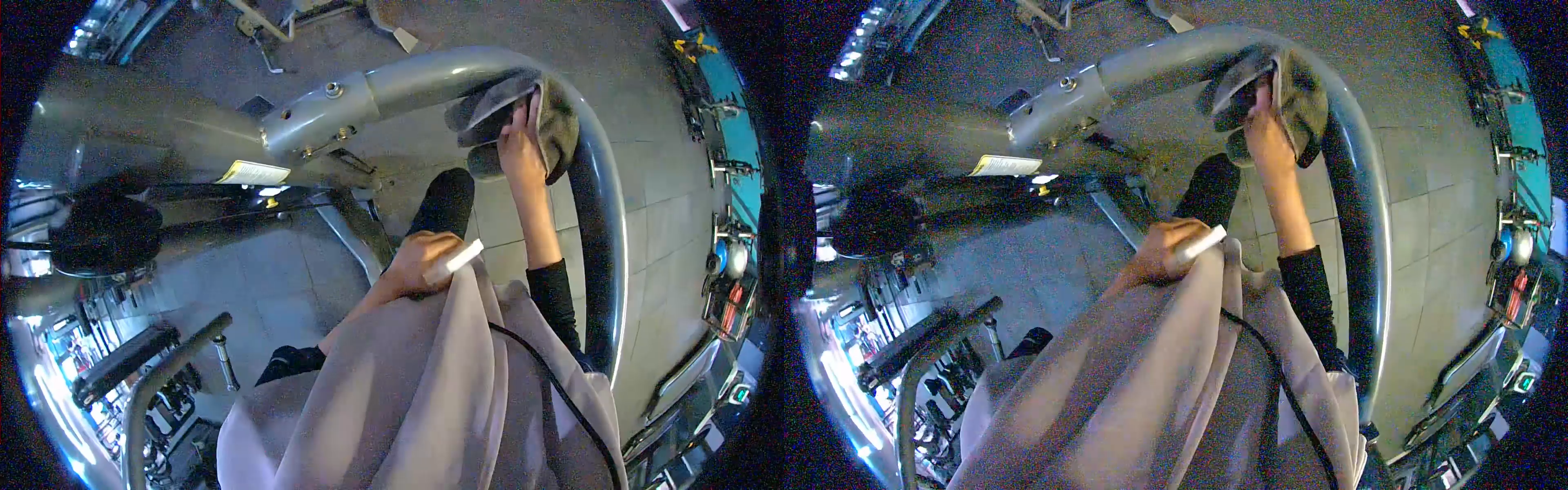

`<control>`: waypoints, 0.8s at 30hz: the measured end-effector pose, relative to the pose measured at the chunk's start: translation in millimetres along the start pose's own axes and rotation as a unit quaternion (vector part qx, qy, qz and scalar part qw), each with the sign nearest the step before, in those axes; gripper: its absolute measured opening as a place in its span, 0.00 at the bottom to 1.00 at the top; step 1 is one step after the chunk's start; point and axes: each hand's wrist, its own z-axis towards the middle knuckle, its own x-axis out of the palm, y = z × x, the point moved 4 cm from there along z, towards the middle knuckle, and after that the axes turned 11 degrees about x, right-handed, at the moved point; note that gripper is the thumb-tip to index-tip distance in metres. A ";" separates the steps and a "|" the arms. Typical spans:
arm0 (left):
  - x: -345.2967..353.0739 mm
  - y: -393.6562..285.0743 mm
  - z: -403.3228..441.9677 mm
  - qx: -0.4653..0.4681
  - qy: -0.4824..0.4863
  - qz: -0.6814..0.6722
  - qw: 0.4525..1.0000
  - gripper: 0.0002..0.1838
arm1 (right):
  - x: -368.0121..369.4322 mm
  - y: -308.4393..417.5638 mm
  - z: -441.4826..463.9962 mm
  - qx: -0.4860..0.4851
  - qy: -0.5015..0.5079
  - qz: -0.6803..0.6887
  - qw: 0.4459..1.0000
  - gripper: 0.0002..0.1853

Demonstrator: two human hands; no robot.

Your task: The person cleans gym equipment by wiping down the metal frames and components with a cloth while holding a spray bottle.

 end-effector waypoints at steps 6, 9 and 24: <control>-36.4 8.5 13.5 -0.030 -0.153 -0.071 0.985 0.23 | -0.3 -30.7 -36.8 0.066 0.022 0.015 0.997 0.29; -60.1 7.7 24.8 -0.052 -0.190 -0.092 0.976 0.26 | -13.6 -29.8 -52.3 0.069 -0.045 0.008 0.997 0.27; -100.6 11.2 132.0 -0.082 -0.179 -0.100 0.975 0.17 | -78.9 -53.1 -179.6 0.501 0.096 -0.007 0.860 0.31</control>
